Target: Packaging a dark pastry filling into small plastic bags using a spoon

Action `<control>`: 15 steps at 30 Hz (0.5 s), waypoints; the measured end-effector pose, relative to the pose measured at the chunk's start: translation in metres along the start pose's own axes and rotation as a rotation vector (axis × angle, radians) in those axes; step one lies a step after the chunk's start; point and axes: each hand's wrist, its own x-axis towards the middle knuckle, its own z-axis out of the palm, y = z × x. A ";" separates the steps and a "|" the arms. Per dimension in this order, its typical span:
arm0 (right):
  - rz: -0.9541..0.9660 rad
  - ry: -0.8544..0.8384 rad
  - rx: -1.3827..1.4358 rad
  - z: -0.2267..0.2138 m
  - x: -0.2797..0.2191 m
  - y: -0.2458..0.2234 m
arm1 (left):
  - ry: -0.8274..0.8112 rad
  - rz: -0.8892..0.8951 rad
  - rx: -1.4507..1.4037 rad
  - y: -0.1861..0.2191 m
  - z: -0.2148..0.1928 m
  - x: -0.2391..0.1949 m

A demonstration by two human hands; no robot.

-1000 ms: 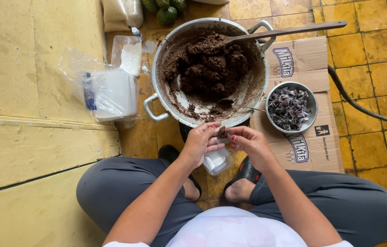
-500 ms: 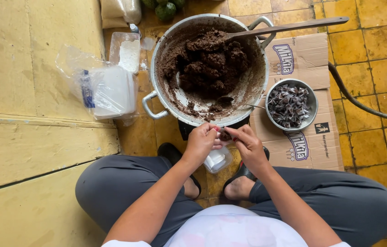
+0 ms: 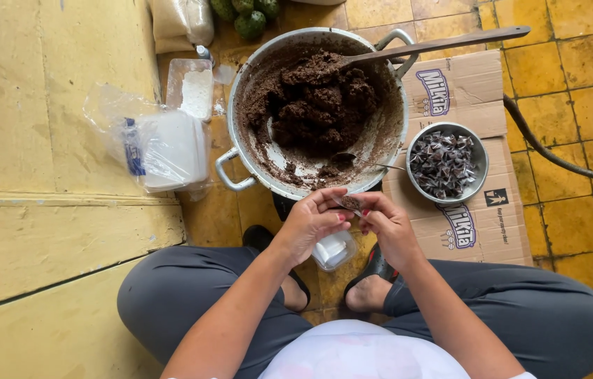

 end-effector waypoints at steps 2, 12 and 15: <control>-0.007 -0.002 0.040 -0.005 0.001 0.002 | -0.033 0.007 0.000 0.000 0.002 0.001; -0.273 -0.098 0.076 0.002 -0.014 -0.026 | -0.144 0.072 -0.090 -0.003 0.019 -0.011; -0.388 -0.150 0.058 0.000 -0.019 -0.029 | -0.135 0.092 -0.144 -0.003 0.019 -0.009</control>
